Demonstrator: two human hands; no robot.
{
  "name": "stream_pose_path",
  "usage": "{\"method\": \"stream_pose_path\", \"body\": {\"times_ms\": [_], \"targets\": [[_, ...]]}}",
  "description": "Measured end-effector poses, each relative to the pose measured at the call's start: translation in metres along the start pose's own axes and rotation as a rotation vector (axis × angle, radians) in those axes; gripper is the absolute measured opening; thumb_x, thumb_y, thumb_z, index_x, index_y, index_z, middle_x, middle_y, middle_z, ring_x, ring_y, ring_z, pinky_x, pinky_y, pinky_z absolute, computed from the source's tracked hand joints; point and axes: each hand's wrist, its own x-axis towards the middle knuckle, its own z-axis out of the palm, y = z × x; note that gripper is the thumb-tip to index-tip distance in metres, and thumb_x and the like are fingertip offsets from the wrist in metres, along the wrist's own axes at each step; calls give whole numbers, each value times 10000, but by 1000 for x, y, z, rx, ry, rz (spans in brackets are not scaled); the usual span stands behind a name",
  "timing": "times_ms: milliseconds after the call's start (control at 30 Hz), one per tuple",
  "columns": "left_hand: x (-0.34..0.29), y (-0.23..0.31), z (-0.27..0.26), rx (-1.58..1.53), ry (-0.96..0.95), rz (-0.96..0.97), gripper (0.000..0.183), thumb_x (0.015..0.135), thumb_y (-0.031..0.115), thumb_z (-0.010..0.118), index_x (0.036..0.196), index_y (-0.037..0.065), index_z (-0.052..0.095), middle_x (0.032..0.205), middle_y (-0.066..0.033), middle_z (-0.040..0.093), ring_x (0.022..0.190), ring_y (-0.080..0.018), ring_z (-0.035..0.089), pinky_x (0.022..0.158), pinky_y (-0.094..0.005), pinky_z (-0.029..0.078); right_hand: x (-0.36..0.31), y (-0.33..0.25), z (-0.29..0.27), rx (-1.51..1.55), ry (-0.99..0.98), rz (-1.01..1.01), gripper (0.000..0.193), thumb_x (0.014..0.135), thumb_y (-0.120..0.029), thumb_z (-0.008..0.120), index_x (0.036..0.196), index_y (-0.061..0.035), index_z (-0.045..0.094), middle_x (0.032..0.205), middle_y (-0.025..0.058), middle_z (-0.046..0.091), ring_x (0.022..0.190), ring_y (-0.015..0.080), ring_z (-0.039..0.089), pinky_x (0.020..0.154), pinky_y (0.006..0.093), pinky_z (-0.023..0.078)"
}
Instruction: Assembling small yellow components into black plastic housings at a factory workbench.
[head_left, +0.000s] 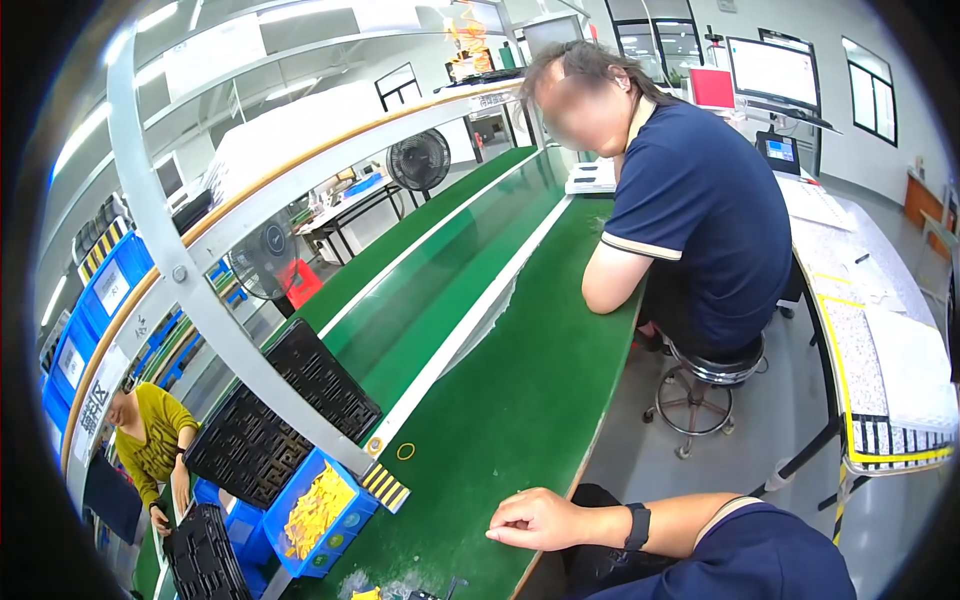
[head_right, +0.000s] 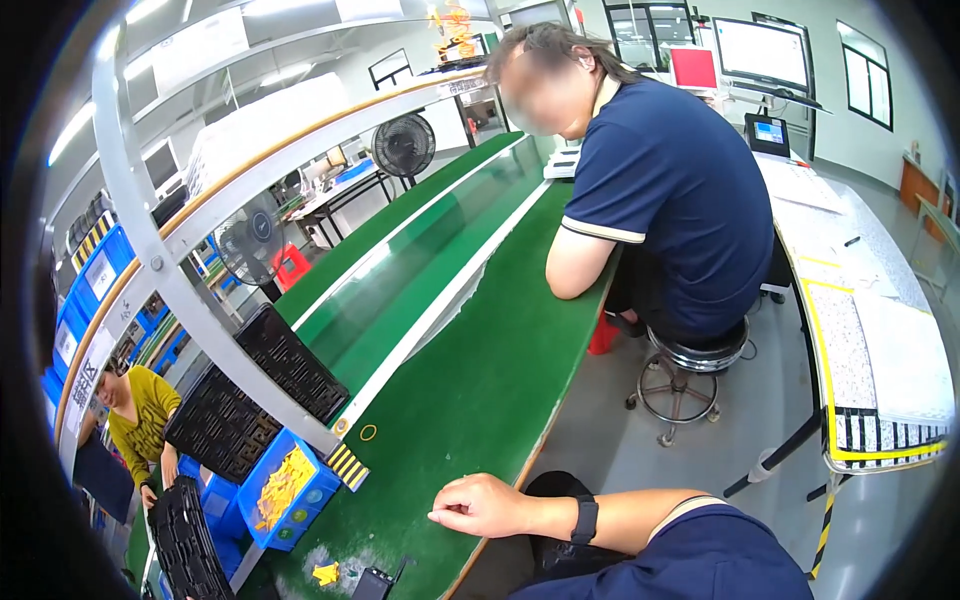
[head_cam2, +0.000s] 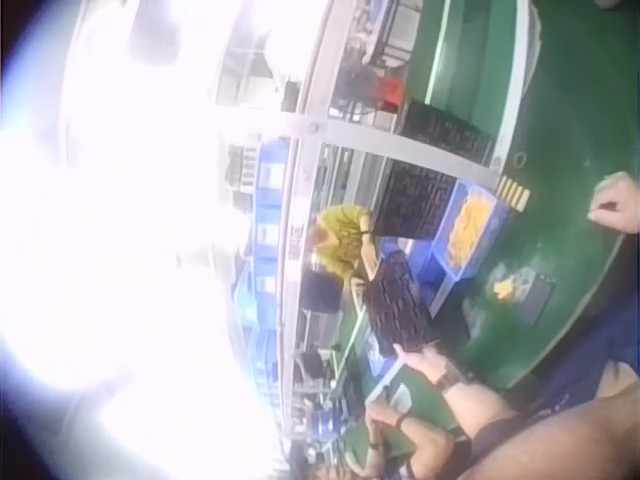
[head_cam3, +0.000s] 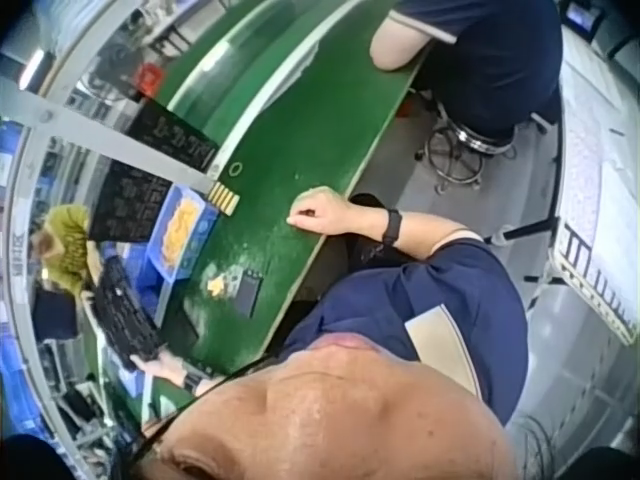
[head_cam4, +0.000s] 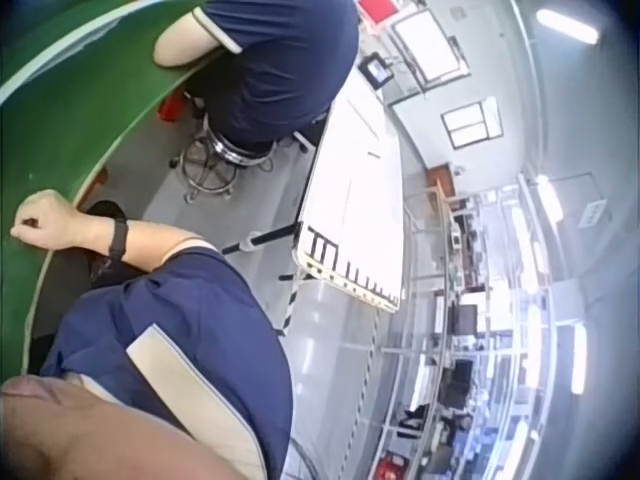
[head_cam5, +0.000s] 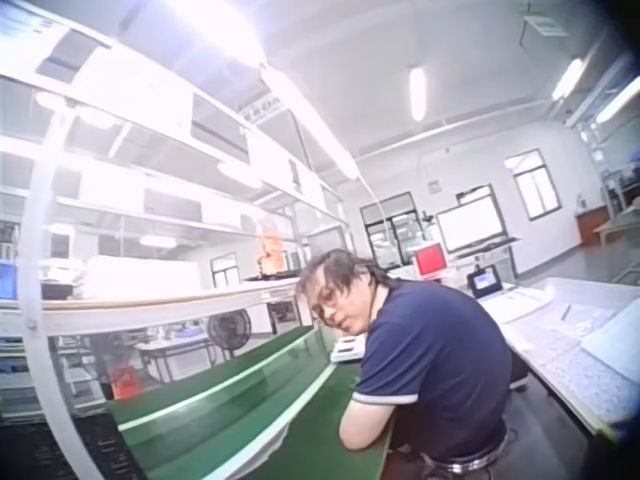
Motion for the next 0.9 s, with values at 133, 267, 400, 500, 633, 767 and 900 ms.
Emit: {"method": "stream_pose_path", "body": {"times_ms": [133, 267, 400, 500, 633, 767, 900], "targets": [[-4, -3, 8, -4, 21, -17, 499, 813, 284, 597, 1183, -40, 508, 1198, -156, 551, 1080, -293, 514, 965, -395, 372, 0, 4, 0, -7, 20, -50, 139, 827, -148, 616, 743, -38, 622, 622, 66, 557, 528, 193, 536, 490, 313, 416], [-8, -6, 15, -10, 45, -33, 510, 807, 293, 604, 1182, -39, 508, 1197, -156, 552, 1081, -298, 512, 965, -397, 370, 0, 9, 1, 6, 26, -71, 140, 824, -150, 625, 749, -32, 615, 616, 66, 548, 522, 196, 523, 494, 316, 412], [-22, 10, 23, 6, 24, -14, 520, 799, 315, 622, 1171, -34, 518, 1176, -153, 560, 1070, -303, 513, 959, -406, 371, -2, 7, 0, 16, 22, -92, 139, 827, -150, 624, 758, -30, 613, 618, 65, 549, 518, 193, 516, 495, 314, 412], [-8, 6, 7, -7, 24, -15, 499, 805, 314, 626, 1151, -33, 533, 1166, -152, 565, 1043, -291, 523, 951, -407, 376, -3, 6, -1, 41, 30, -86, 145, 830, -151, 622, 757, -26, 611, 622, 65, 552, 517, 191, 514, 492, 313, 414], [9, -4, -15, -169, 57, -31, 448, 802, 186, 658, 1167, -42, 535, 1114, -176, 584, 978, -277, 548, 883, -375, 423, -3, 9, -1, 25, 18, -95, 108, 839, -124, 624, 799, -24, 631, 655, 50, 573, 539, 175, 521, 512, 301, 416], [86, -40, -143, 267, -126, 566, 411, 794, 29, 648, 1177, -63, 532, 1074, -194, 597, 908, -272, 575, 798, -313, 460, -2, 11, -2, 41, 3, -101, 98, 840, -114, 622, 802, -24, 628, 652, 44, 562, 515, 173, 508, 505, 301, 408], [114, -55, -164, 301, 76, 638, 401, 807, -45, 606, 1198, -62, 519, 1049, -188, 607, 822, -244, 593, 717, -263, 472, 1, 6, -6, 51, 8, -81, 92, 843, -110, 617, 811, -24, 626, 652, 44, 557, 524, 169, 511, 502, 296, 406]]}}
